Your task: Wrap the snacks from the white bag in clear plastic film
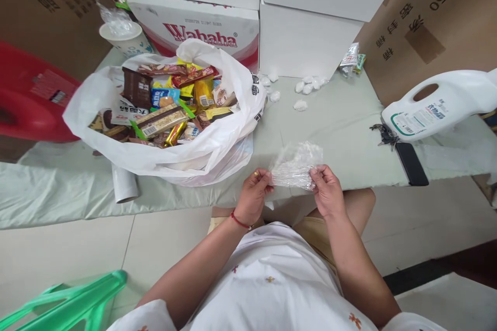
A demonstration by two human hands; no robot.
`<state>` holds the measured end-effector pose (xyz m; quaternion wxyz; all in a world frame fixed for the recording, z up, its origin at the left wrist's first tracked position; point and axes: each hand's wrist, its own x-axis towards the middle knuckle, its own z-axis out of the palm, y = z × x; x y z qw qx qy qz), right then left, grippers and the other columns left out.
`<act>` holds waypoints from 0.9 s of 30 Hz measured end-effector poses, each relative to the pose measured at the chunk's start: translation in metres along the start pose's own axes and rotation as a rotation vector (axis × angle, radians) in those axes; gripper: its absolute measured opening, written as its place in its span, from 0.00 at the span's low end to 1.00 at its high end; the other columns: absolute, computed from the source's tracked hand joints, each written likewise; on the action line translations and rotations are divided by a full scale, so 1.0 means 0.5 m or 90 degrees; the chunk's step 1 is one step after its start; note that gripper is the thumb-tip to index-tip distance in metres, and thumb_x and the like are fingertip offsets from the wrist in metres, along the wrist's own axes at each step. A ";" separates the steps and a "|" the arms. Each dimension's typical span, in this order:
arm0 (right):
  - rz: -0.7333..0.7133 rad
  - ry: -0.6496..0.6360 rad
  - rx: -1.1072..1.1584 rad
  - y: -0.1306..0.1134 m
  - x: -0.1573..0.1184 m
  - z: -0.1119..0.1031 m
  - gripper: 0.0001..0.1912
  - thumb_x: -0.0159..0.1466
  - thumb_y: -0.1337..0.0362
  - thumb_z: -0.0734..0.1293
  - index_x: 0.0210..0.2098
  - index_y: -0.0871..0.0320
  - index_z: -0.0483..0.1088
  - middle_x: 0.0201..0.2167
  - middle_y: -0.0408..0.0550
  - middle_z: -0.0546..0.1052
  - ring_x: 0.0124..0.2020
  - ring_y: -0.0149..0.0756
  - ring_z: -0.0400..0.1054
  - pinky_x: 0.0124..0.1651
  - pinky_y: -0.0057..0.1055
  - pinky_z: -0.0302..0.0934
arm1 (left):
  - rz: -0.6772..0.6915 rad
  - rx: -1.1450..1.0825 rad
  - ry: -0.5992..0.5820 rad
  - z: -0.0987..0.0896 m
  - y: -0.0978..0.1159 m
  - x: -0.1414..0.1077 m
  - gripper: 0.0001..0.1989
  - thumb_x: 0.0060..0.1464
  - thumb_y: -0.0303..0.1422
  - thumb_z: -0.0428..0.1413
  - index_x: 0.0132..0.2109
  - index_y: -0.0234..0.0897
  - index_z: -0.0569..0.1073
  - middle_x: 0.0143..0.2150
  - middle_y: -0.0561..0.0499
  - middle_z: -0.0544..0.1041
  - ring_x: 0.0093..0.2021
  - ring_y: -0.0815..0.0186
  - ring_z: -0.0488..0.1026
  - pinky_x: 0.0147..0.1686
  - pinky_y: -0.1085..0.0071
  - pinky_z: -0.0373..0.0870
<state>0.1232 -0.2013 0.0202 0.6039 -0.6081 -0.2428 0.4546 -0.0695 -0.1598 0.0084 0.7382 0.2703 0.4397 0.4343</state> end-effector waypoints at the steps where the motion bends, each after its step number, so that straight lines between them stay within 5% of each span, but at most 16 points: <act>1: -0.010 -0.004 -0.001 -0.002 -0.002 -0.002 0.20 0.54 0.49 0.79 0.31 0.53 0.69 0.26 0.38 0.67 0.27 0.29 0.57 0.29 0.27 0.55 | 0.000 -0.018 -0.004 -0.001 0.004 0.000 0.23 0.46 0.50 0.69 0.34 0.39 0.69 0.33 0.55 0.71 0.35 0.69 0.69 0.34 0.74 0.70; 4: -0.013 -0.049 -0.021 -0.005 -0.008 -0.005 0.19 0.55 0.50 0.78 0.31 0.53 0.69 0.26 0.38 0.66 0.29 0.30 0.57 0.32 0.27 0.54 | -0.034 -0.051 -0.022 0.001 0.023 0.003 0.28 0.49 0.58 0.64 0.42 0.40 0.71 0.47 0.48 0.75 0.48 0.62 0.73 0.41 0.68 0.74; 7: 0.006 -0.121 -0.053 -0.007 -0.012 -0.011 0.17 0.57 0.51 0.78 0.31 0.53 0.70 0.26 0.38 0.65 0.29 0.30 0.56 0.34 0.27 0.53 | -0.120 -0.023 -0.071 0.008 0.041 0.019 0.32 0.49 0.61 0.62 0.48 0.40 0.72 0.51 0.44 0.76 0.50 0.59 0.74 0.39 0.68 0.74; 10: 0.007 -0.191 -0.078 -0.008 -0.015 -0.024 0.15 0.60 0.52 0.77 0.31 0.54 0.71 0.27 0.39 0.66 0.30 0.30 0.56 0.35 0.28 0.53 | -0.153 0.043 -0.101 0.015 0.047 0.047 0.25 0.47 0.53 0.68 0.40 0.38 0.73 0.39 0.50 0.76 0.37 0.66 0.74 0.33 0.72 0.69; 14: -0.008 -0.170 -0.098 -0.003 -0.009 -0.050 0.15 0.59 0.52 0.77 0.31 0.54 0.72 0.28 0.40 0.69 0.30 0.30 0.59 0.36 0.28 0.58 | -0.091 0.035 -0.059 0.016 0.033 0.075 0.22 0.39 0.43 0.73 0.30 0.36 0.70 0.25 0.58 0.67 0.25 0.74 0.63 0.26 0.75 0.58; 18: -0.016 -0.033 -0.163 0.002 -0.004 -0.064 0.19 0.56 0.49 0.77 0.37 0.54 0.75 0.31 0.42 0.73 0.30 0.31 0.63 0.32 0.28 0.62 | 0.103 0.084 -0.006 0.015 0.015 0.060 0.18 0.47 0.44 0.69 0.35 0.38 0.72 0.25 0.58 0.69 0.24 0.73 0.62 0.26 0.75 0.59; 21: -0.026 0.060 -0.134 -0.015 -0.020 -0.049 0.19 0.57 0.47 0.76 0.35 0.54 0.72 0.26 0.39 0.70 0.23 0.27 0.56 0.21 0.24 0.52 | 0.334 0.310 0.011 0.013 0.009 0.030 0.11 0.61 0.41 0.60 0.39 0.38 0.75 0.28 0.55 0.73 0.27 0.71 0.66 0.30 0.73 0.63; 23: 0.045 -0.005 -0.060 -0.037 -0.034 -0.027 0.22 0.60 0.41 0.72 0.36 0.54 0.72 0.26 0.40 0.70 0.21 0.26 0.57 0.18 0.22 0.49 | 0.525 0.490 -0.040 0.011 0.007 0.013 0.07 0.66 0.35 0.55 0.41 0.39 0.77 0.33 0.51 0.77 0.32 0.69 0.71 0.35 0.71 0.65; 27: 0.141 -0.104 0.031 -0.067 -0.043 0.018 0.32 0.57 0.32 0.69 0.38 0.55 0.73 0.31 0.45 0.74 0.28 0.33 0.68 0.19 0.25 0.62 | 0.820 0.699 -0.190 0.007 -0.002 -0.002 0.11 0.65 0.26 0.52 0.48 0.42 0.77 0.39 0.48 0.81 0.37 0.65 0.74 0.38 0.68 0.65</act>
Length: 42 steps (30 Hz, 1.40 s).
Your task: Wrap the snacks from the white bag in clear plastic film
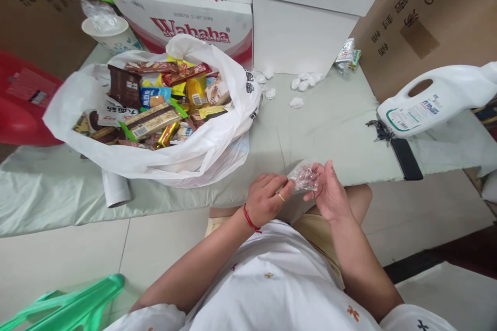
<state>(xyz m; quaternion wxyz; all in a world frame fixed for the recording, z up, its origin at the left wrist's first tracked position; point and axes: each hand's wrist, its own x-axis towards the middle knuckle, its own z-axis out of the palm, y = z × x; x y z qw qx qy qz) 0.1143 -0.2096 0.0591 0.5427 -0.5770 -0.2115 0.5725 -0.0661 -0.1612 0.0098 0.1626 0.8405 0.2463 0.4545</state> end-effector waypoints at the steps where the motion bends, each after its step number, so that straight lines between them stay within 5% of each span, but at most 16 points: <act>1: -0.018 0.012 -0.007 -0.002 0.003 0.006 0.29 0.56 0.34 0.72 0.36 0.55 0.72 0.30 0.43 0.72 0.27 0.31 0.66 0.20 0.24 0.62 | 0.033 0.014 -0.011 0.002 0.002 -0.002 0.11 0.65 0.26 0.53 0.49 0.42 0.76 0.40 0.47 0.81 0.38 0.64 0.75 0.39 0.67 0.66; 5: -0.125 0.051 -0.061 0.010 0.017 0.004 0.19 0.58 0.47 0.76 0.31 0.55 0.70 0.24 0.38 0.67 0.24 0.27 0.59 0.23 0.23 0.59 | -0.047 -0.100 -0.034 0.005 0.016 0.001 0.12 0.66 0.40 0.56 0.50 0.40 0.75 0.44 0.42 0.79 0.44 0.58 0.74 0.45 0.62 0.70; 9: -0.144 -0.025 -0.176 0.028 0.014 -0.006 0.15 0.64 0.50 0.73 0.38 0.54 0.77 0.27 0.41 0.72 0.25 0.28 0.63 0.26 0.27 0.62 | -0.349 -0.337 -0.023 0.009 0.035 0.021 0.18 0.69 0.47 0.48 0.49 0.37 0.72 0.44 0.43 0.76 0.45 0.60 0.74 0.45 0.63 0.71; 14: -0.187 -0.086 -0.245 0.036 0.008 -0.012 0.13 0.67 0.53 0.70 0.44 0.52 0.80 0.33 0.44 0.75 0.29 0.30 0.66 0.33 0.29 0.64 | -0.609 -0.542 -0.003 0.033 0.033 0.045 0.18 0.60 0.48 0.60 0.37 0.38 0.69 0.34 0.52 0.72 0.35 0.66 0.69 0.37 0.70 0.66; 23: -0.130 0.034 -0.083 0.018 0.018 -0.043 0.14 0.59 0.51 0.76 0.38 0.54 0.78 0.29 0.42 0.72 0.26 0.28 0.60 0.27 0.27 0.56 | -0.721 -0.753 0.162 0.018 0.008 0.040 0.20 0.52 0.46 0.67 0.34 0.39 0.67 0.28 0.56 0.71 0.30 0.71 0.66 0.32 0.73 0.62; 28: -0.103 0.092 -0.040 0.014 0.022 -0.089 0.16 0.53 0.54 0.79 0.37 0.56 0.78 0.28 0.42 0.71 0.25 0.26 0.57 0.24 0.25 0.51 | -0.746 -0.756 0.230 0.002 -0.019 0.033 0.22 0.47 0.45 0.70 0.35 0.39 0.67 0.30 0.57 0.70 0.31 0.72 0.67 0.30 0.75 0.64; 34: -0.089 0.125 -0.009 0.016 0.017 -0.132 0.16 0.51 0.57 0.80 0.35 0.56 0.78 0.28 0.42 0.72 0.24 0.25 0.58 0.23 0.24 0.52 | -0.727 -0.630 0.163 -0.005 -0.033 0.022 0.20 0.56 0.50 0.62 0.38 0.40 0.66 0.31 0.55 0.70 0.30 0.71 0.66 0.29 0.75 0.65; 39: -0.057 0.125 0.028 0.015 0.014 -0.116 0.16 0.49 0.58 0.81 0.35 0.56 0.79 0.27 0.42 0.71 0.24 0.24 0.57 0.22 0.22 0.53 | -0.687 -0.520 0.002 0.017 -0.022 0.006 0.38 0.45 0.44 0.70 0.60 0.39 0.66 0.62 0.38 0.69 0.44 0.65 0.72 0.41 0.68 0.73; 42: -0.040 0.104 0.054 0.006 0.019 -0.116 0.16 0.48 0.60 0.82 0.35 0.56 0.78 0.26 0.41 0.70 0.22 0.23 0.56 0.20 0.20 0.51 | -0.703 -0.497 -0.130 0.023 -0.021 0.002 0.30 0.43 0.40 0.70 0.53 0.36 0.73 0.49 0.42 0.78 0.36 0.66 0.72 0.37 0.69 0.69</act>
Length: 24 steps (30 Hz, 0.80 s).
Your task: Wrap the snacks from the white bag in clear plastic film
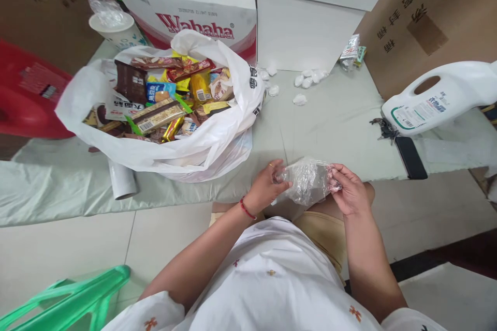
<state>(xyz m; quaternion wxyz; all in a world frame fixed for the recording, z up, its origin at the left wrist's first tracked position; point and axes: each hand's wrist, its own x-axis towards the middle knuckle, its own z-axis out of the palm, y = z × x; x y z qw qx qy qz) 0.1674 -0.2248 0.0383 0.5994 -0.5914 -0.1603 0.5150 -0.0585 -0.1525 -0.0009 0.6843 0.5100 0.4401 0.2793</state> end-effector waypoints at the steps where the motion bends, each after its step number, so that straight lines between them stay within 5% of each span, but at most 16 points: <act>1: 0.009 -0.008 0.006 -0.006 0.005 -0.004 0.16 0.48 0.60 0.82 0.35 0.56 0.78 0.25 0.40 0.70 0.22 0.22 0.55 0.19 0.19 0.50 | -0.017 0.010 -0.028 -0.001 0.001 0.000 0.23 0.44 0.41 0.69 0.46 0.35 0.76 0.40 0.46 0.79 0.32 0.67 0.71 0.34 0.70 0.67; 5: -0.016 -0.005 0.035 -0.035 0.034 -0.029 0.20 0.47 0.60 0.82 0.37 0.57 0.78 0.27 0.41 0.71 0.22 0.23 0.57 0.19 0.19 0.54 | -0.062 -0.053 -0.059 -0.013 0.018 -0.001 0.20 0.45 0.47 0.67 0.31 0.35 0.73 0.24 0.55 0.71 0.23 0.72 0.61 0.25 0.74 0.54; 10: -0.165 0.057 0.025 -0.024 0.030 -0.023 0.27 0.59 0.40 0.74 0.45 0.55 0.76 0.41 0.50 0.77 0.40 0.34 0.71 0.42 0.33 0.73 | -0.010 -0.186 0.103 -0.010 0.028 0.004 0.20 0.47 0.47 0.66 0.32 0.38 0.67 0.22 0.59 0.67 0.22 0.74 0.58 0.25 0.74 0.54; 13: -0.156 0.089 -0.065 0.026 -0.007 0.008 0.31 0.61 0.35 0.69 0.47 0.55 0.74 0.45 0.51 0.75 0.41 0.36 0.71 0.37 0.33 0.72 | 0.025 -0.193 0.178 0.001 0.024 0.012 0.17 0.50 0.45 0.65 0.33 0.38 0.68 0.24 0.59 0.68 0.23 0.73 0.61 0.27 0.73 0.57; 17: -0.115 0.073 -0.241 0.094 -0.058 0.054 0.29 0.63 0.37 0.67 0.50 0.55 0.71 0.42 0.52 0.75 0.40 0.39 0.69 0.29 0.30 0.67 | 0.049 -0.182 0.205 0.019 0.025 0.015 0.16 0.54 0.45 0.63 0.36 0.39 0.69 0.26 0.57 0.71 0.25 0.72 0.64 0.29 0.72 0.61; 24: -0.390 0.104 -0.467 0.111 -0.062 0.107 0.18 0.63 0.49 0.73 0.45 0.53 0.73 0.44 0.50 0.71 0.34 0.35 0.63 0.39 0.35 0.65 | 0.045 -0.161 0.166 0.046 0.037 -0.008 0.18 0.53 0.48 0.64 0.37 0.39 0.69 0.26 0.58 0.71 0.25 0.72 0.64 0.29 0.72 0.62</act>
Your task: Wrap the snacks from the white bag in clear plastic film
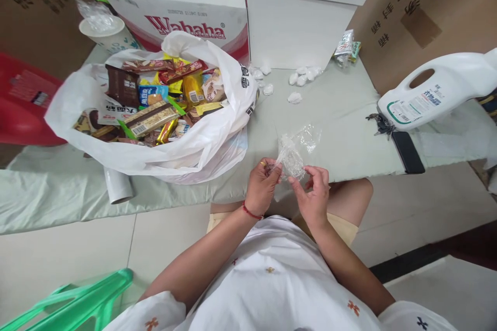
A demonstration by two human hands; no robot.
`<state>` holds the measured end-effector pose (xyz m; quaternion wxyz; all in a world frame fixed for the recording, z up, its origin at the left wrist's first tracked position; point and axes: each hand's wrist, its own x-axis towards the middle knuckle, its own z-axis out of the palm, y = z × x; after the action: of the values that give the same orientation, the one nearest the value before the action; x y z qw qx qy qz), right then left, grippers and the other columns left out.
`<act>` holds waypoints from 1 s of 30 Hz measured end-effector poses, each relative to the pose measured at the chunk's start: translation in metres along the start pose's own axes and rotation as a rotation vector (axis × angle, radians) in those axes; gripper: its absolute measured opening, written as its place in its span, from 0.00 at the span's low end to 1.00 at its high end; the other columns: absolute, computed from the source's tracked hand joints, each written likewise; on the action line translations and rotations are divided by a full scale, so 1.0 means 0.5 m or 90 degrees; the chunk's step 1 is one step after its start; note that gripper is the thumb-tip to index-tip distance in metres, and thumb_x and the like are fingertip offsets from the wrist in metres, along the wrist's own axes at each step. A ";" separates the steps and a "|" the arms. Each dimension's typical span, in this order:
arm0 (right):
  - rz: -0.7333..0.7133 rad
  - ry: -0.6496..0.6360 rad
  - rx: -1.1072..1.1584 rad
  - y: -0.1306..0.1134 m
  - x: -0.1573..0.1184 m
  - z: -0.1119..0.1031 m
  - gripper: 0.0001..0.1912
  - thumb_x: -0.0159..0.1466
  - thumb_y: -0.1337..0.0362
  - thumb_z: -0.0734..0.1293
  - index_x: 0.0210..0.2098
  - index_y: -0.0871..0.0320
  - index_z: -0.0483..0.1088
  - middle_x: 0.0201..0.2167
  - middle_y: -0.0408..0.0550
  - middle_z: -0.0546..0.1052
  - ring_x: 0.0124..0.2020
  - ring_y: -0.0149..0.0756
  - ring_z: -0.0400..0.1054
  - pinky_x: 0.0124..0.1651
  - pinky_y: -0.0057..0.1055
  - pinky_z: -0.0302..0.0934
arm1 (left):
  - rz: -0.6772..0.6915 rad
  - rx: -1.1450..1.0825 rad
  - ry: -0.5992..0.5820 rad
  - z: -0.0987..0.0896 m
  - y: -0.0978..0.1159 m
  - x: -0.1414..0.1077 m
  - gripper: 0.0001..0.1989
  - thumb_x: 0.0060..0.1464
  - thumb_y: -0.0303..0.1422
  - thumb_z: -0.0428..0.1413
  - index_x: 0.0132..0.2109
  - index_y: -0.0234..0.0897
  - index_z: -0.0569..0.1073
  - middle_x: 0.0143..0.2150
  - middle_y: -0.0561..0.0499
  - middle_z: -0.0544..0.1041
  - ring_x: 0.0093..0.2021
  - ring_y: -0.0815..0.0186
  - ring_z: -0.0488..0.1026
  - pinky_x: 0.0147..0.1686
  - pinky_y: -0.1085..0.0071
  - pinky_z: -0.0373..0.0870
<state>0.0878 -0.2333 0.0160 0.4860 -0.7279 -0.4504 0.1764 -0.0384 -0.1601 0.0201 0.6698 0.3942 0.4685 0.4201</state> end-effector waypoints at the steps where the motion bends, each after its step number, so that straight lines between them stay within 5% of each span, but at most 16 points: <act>1: -0.011 -0.004 0.012 0.001 0.012 -0.001 0.14 0.65 0.50 0.71 0.41 0.53 0.75 0.42 0.49 0.71 0.33 0.34 0.62 0.40 0.35 0.64 | -0.007 -0.006 -0.005 -0.002 0.000 -0.001 0.19 0.53 0.48 0.64 0.36 0.39 0.69 0.25 0.58 0.70 0.24 0.72 0.63 0.27 0.73 0.60; 6: 0.066 -0.007 0.173 0.021 0.091 -0.039 0.13 0.64 0.50 0.71 0.34 0.54 0.74 0.33 0.43 0.71 0.34 0.33 0.63 0.41 0.31 0.61 | -0.023 -0.011 0.023 -0.037 0.007 0.018 0.21 0.50 0.50 0.66 0.33 0.38 0.69 0.22 0.60 0.64 0.22 0.73 0.57 0.24 0.73 0.53; 10: 0.184 -0.063 0.292 0.029 0.142 -0.089 0.18 0.59 0.48 0.75 0.33 0.54 0.71 0.29 0.40 0.73 0.26 0.28 0.59 0.30 0.27 0.57 | -0.044 -0.010 0.005 -0.073 0.026 0.040 0.22 0.48 0.51 0.66 0.30 0.38 0.69 0.20 0.60 0.60 0.21 0.73 0.54 0.24 0.73 0.52; 14: 0.247 -0.068 0.329 0.039 0.177 -0.143 0.19 0.54 0.50 0.79 0.31 0.54 0.70 0.22 0.37 0.70 0.19 0.25 0.53 0.21 0.24 0.46 | -0.102 0.018 -0.090 -0.106 0.052 0.052 0.24 0.44 0.52 0.69 0.28 0.37 0.71 0.22 0.58 0.64 0.22 0.73 0.56 0.23 0.73 0.51; 20: 0.271 -0.109 0.289 0.058 0.206 -0.206 0.20 0.49 0.51 0.81 0.30 0.55 0.73 0.21 0.39 0.71 0.18 0.23 0.52 0.19 0.24 0.42 | -0.151 0.114 -0.264 -0.149 0.070 0.063 0.25 0.45 0.54 0.69 0.27 0.37 0.70 0.22 0.57 0.63 0.22 0.73 0.58 0.23 0.73 0.53; 22: 0.246 -0.165 0.243 0.055 0.208 -0.216 0.19 0.51 0.51 0.80 0.33 0.56 0.76 0.26 0.43 0.77 0.19 0.23 0.50 0.20 0.25 0.42 | -0.114 0.189 -0.272 -0.157 0.070 0.065 0.25 0.48 0.56 0.66 0.34 0.37 0.75 0.25 0.54 0.68 0.25 0.69 0.64 0.25 0.72 0.60; 25: 0.201 -0.241 0.186 0.039 0.213 -0.222 0.19 0.53 0.51 0.79 0.37 0.56 0.78 0.32 0.47 0.81 0.21 0.24 0.53 0.22 0.26 0.44 | 0.046 0.361 -0.181 -0.154 0.070 0.066 0.28 0.55 0.57 0.60 0.47 0.36 0.77 0.40 0.45 0.76 0.40 0.59 0.74 0.39 0.64 0.72; 28: 0.147 -0.283 0.153 0.019 0.223 -0.219 0.17 0.55 0.51 0.78 0.36 0.56 0.80 0.32 0.48 0.81 0.24 0.28 0.59 0.24 0.26 0.47 | 0.255 0.541 -0.067 -0.119 0.075 0.063 0.27 0.60 0.55 0.55 0.51 0.35 0.76 0.51 0.38 0.76 0.55 0.52 0.72 0.57 0.54 0.67; 30: 0.114 -0.309 0.139 0.005 0.231 -0.213 0.17 0.56 0.50 0.77 0.36 0.56 0.80 0.33 0.48 0.80 0.26 0.28 0.60 0.25 0.26 0.48 | 0.321 0.620 -0.052 -0.074 0.078 0.064 0.29 0.63 0.55 0.52 0.55 0.32 0.74 0.55 0.35 0.74 0.59 0.49 0.70 0.61 0.52 0.64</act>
<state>0.2244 -0.1966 0.0844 0.4220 -0.6444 -0.4661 0.4353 -0.0748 -0.1121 0.0374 0.3063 0.7747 0.4734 0.2862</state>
